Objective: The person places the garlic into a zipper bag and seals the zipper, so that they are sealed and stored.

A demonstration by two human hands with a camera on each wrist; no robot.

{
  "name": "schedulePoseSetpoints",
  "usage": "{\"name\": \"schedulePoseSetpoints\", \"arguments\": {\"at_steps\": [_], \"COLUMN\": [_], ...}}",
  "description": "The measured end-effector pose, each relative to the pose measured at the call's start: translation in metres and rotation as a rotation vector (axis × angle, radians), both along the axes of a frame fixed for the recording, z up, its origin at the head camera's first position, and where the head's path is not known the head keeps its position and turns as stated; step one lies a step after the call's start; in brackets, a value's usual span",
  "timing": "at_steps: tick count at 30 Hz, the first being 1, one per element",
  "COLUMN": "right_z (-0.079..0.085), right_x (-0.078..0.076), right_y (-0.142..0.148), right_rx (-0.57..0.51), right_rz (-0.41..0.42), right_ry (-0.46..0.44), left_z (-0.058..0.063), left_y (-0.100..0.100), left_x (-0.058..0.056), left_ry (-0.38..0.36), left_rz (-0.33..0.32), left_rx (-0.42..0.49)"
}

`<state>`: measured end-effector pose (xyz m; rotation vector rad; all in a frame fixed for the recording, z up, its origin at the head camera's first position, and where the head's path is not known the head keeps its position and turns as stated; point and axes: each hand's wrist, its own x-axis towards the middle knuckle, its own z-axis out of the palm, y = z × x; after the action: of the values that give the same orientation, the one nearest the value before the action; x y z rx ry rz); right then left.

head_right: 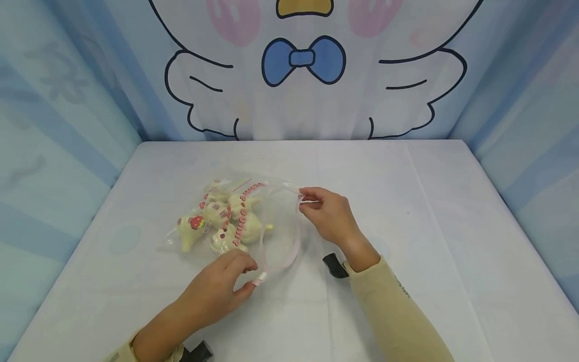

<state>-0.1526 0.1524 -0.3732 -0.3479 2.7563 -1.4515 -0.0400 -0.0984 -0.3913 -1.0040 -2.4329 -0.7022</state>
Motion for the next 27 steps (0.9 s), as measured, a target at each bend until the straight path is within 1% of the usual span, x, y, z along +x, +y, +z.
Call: {"name": "schedulePoseSetpoints", "arguments": {"at_steps": [4,8,14,16,23,27], "right_z": [-0.001,-0.001,-0.001,0.0,0.0,-0.001], "right_x": [-0.002,-0.005,-0.01,-0.011,-0.019,-0.022], "right_y": [0.003,0.007,0.016,0.018,0.022,0.025], "right_rx": [0.002,0.02,0.052,0.057,0.071,0.076], "right_rz": [-0.021,-0.038,-0.069,-0.078,-0.11,-0.127], "right_ry": [-0.003,-0.008,-0.011,-0.011,-0.006,-0.017], "left_z": [-0.004,-0.005,0.0,0.002,0.005,0.006], "left_y": [-0.003,-0.007,-0.012,-0.014,-0.019,-0.02], "left_x": [-0.002,-0.004,-0.008,-0.008,-0.01,-0.009], "left_ry": [0.032,0.059,0.069,0.07,0.086,0.082], "left_rz": [-0.004,-0.007,-0.016,-0.008,0.054,0.059], "left_rx": [0.037,0.072,0.098,0.099,0.094,0.082]}}
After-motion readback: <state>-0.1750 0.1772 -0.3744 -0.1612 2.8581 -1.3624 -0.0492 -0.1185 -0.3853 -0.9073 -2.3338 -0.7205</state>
